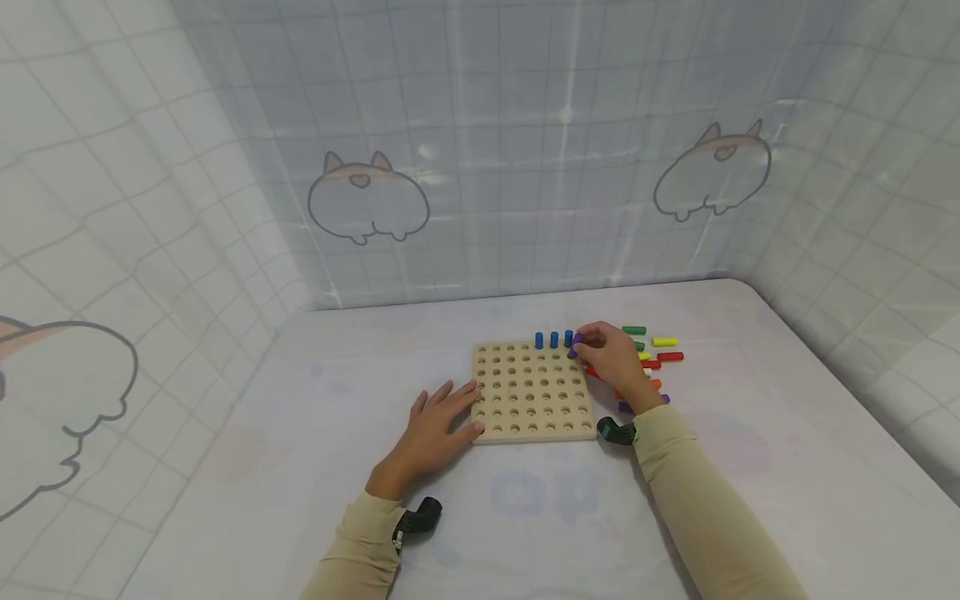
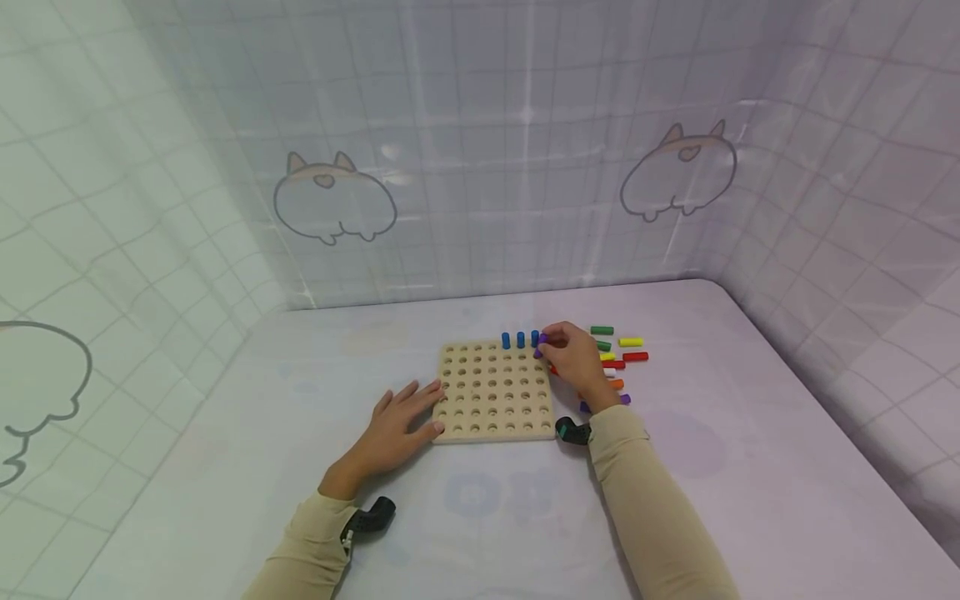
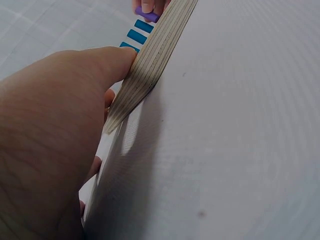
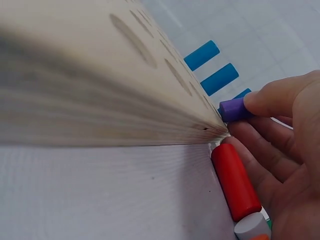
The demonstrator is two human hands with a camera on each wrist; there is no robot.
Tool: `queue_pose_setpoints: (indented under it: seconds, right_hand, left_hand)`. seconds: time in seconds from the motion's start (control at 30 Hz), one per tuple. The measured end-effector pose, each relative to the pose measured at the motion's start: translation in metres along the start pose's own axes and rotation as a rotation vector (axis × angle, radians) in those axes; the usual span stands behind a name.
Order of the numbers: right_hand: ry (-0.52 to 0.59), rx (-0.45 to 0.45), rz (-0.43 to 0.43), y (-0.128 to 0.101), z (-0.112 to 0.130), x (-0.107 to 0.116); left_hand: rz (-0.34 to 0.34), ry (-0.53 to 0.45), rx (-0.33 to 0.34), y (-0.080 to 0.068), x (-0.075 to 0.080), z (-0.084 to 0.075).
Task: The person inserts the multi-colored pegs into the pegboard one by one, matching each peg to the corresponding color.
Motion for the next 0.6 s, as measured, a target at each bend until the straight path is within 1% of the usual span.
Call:
queue_pose_setpoints:
  seconds: [0.1,0.23,0.33,0.6]
  right_hand:
    - [0.002,0.011,-0.003,0.0007,0.0002,-0.0004]
    - [-0.007,0.021,-0.011,0.0014,0.0021,0.0008]
    - [-0.01,0.024,-0.017,0.0017,0.003,0.0012]
    - [-0.008,-0.024,-0.005,-0.0011,-0.0004,-0.0027]
  left_hand:
    - [0.018,0.002,0.014,0.0003,0.0005,0.0008]
    - [0.015,0.008,0.015,0.0018,0.0013,0.0009]
    - [0.001,0.011,0.007,0.003,0.0017,0.0008]
    - [0.022,0.016,0.031,0.0007,-0.0026,0.0043]
Point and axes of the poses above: each hand's wrist, its own y-axis towards the middle knuckle, its own x-axis out of the back of the hand, z = x × y, the point moved 3 cm from there along y, towards the middle knuckle, and after that the axes turned 3 degrees about z, right-handed, at the moved point
